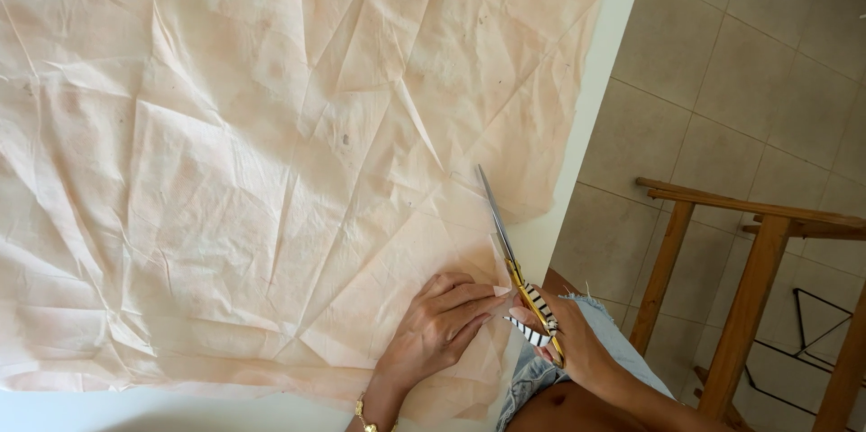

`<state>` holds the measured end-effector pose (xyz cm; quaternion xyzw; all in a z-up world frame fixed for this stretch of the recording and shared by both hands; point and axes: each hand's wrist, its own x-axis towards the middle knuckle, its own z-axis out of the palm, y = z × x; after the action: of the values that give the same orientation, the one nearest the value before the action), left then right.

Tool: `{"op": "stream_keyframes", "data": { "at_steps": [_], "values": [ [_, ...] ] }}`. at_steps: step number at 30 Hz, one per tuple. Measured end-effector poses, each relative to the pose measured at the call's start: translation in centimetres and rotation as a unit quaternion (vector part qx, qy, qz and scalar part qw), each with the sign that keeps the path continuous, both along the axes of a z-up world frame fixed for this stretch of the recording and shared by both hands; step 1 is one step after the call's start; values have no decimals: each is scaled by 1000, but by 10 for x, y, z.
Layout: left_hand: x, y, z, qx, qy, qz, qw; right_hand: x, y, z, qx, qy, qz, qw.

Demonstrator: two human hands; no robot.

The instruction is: A person marks a piece of light-colored fabric using a floral dress as a template, cuts the fabric along the marked lines with scissors, and then pins the cut pieces together.

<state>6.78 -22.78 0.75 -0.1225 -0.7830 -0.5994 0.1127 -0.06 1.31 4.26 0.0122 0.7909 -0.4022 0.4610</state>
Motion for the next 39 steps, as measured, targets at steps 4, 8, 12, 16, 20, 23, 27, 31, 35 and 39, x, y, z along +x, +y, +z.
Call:
{"op": "stream_keyframes", "data": {
  "at_steps": [4,8,12,16,20,23,27,31,35,39],
  "values": [
    [0,0,-2,-13,1,-4,1000,-7,1,4,-11,18,29,999],
    [1,0,0,4,-9,-5,1000,-13,14,3,-16,8,37,999],
    [-2,0,1,-15,7,-8,1000,-27,22,4,3,32,99,995],
    [-1,0,2,-20,-6,-13,1000,-40,20,4,18,-44,60,997],
    [-2,1,-2,-39,24,3,999,-57,14,7,-1,-20,94,995],
    [-2,3,0,-39,34,16,999,-68,14,2,3,-37,86,996],
    [-1,3,-1,-34,9,4,999,-82,7,3,-13,-37,106,994],
    [-2,4,1,-43,33,19,998,-92,3,5,-11,-35,126,991],
    [-1,5,-1,-53,35,29,998,-100,6,3,-2,-29,137,990],
    [-1,6,-3,-54,33,26,998,-108,11,0,-27,46,218,974]
  ]
}}
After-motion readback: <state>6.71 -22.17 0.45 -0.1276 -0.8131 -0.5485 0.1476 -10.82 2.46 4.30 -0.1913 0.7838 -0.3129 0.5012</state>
